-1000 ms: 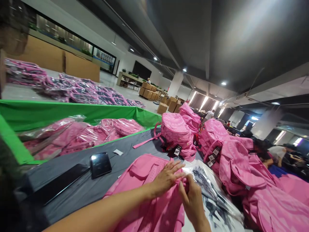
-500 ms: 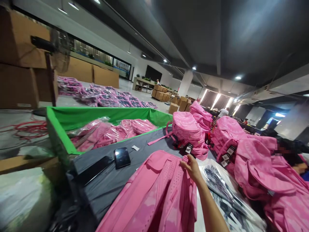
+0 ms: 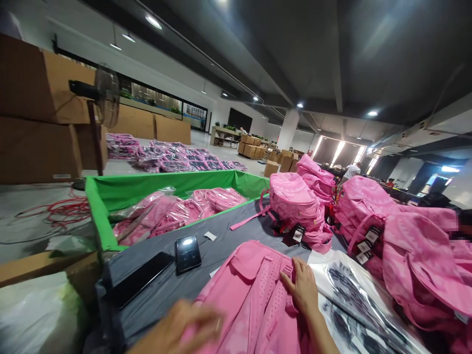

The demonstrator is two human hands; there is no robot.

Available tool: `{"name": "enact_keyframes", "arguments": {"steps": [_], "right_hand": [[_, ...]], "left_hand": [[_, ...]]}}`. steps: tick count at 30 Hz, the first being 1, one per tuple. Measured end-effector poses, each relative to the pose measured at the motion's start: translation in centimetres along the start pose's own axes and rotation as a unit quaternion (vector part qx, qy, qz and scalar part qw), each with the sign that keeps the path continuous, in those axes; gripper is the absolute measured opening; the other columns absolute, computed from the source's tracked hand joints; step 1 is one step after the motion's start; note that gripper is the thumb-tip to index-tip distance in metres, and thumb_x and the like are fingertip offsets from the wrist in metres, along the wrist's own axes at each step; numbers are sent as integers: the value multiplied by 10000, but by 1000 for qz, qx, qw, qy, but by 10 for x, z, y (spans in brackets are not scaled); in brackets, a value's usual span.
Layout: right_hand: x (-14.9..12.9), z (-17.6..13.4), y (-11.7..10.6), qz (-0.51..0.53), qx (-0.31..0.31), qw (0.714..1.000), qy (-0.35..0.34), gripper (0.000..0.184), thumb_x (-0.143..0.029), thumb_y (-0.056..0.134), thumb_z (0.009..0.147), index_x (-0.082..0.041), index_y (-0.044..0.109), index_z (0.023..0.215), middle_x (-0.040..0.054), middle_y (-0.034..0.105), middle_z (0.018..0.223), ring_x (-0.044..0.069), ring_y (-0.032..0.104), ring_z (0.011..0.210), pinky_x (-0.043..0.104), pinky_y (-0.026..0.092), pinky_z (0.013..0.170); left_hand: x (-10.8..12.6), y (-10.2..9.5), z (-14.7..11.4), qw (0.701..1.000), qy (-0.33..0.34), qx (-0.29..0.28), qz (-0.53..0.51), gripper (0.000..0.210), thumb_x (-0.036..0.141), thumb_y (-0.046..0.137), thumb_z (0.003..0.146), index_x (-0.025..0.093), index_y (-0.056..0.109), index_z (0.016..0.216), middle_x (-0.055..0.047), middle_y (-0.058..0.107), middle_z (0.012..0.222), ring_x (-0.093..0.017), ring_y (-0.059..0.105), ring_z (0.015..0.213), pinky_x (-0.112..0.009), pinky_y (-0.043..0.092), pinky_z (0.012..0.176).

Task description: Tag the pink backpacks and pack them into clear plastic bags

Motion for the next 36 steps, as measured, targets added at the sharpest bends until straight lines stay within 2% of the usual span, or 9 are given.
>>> {"name": "enact_keyframes", "arguments": {"steps": [2,4,7,9,14,21,25,31,36], "right_hand": [[4,-4,1,39,31,998,-24,612,-657,576,857,-223,616,1287,147,640,1336,344,559,1285,561,390,1125],[7,-8,-4,85,54,994,-30,610,-666,587,852,-224,623,1272,137,659,1304,327,586,1255,540,436,1097],[12,-15,-16,122,89,989,-13,577,-656,611,850,-204,643,1207,128,698,1203,300,644,1156,500,509,1026],[11,-22,-23,114,118,986,-14,521,-621,609,869,-202,644,1176,118,708,1157,285,661,1111,492,522,1003],[-4,-37,-22,88,143,985,-42,418,-488,581,905,-214,615,1219,107,689,1220,279,620,1184,552,391,1134],[-31,-64,-31,24,196,976,-91,369,-387,605,907,-207,611,1229,118,701,1161,292,625,1094,503,490,986],[-49,-96,-26,-93,202,969,-103,367,-409,528,985,-229,589,1299,110,704,1178,299,623,1117,485,473,991],[-52,-129,-9,-73,82,991,-71,312,-379,493,1006,-236,631,1246,104,735,1116,296,652,1033,451,492,933],[-14,-80,21,-66,-145,986,53,241,-375,525,983,-217,707,984,80,754,973,253,681,897,341,488,771]], "left_hand": [[8,-30,65,988,55,75,127,691,653,490,919,238,477,1471,-103,447,1565,-337,315,1474,-505,219,1235],[8,-37,128,952,50,106,283,729,622,413,961,150,401,1516,-200,387,1590,-377,317,1482,-557,306,1178],[7,-14,192,945,71,78,309,657,621,463,954,162,516,1421,-197,582,1421,-365,527,1335,-506,442,1072],[9,3,206,943,103,70,308,665,638,527,928,158,539,1388,-183,607,1382,-351,541,1312,-486,418,1099],[15,11,189,933,170,78,308,550,577,574,946,164,558,1309,-155,567,1397,-308,494,1332,-464,355,1155],[31,14,155,920,228,97,303,482,508,720,861,162,589,1169,-129,618,1213,-299,559,1181,-464,480,1041],[13,28,127,915,236,111,309,463,332,720,876,155,557,1272,-148,600,1314,-298,525,1282,-468,431,1126],[-27,43,93,918,233,41,320,551,479,652,917,153,556,1351,-180,574,1418,-333,506,1345,-507,402,1155],[-37,62,134,927,149,-55,340,515,522,624,922,142,620,1269,-149,632,1309,-304,564,1241,-426,412,1113]]}}
Point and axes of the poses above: each hand's wrist, its own z-axis towards the middle knuckle, its own y-axis out of the palm, x = y × z, the point moved 8 cm from there along z, towards the middle knuckle
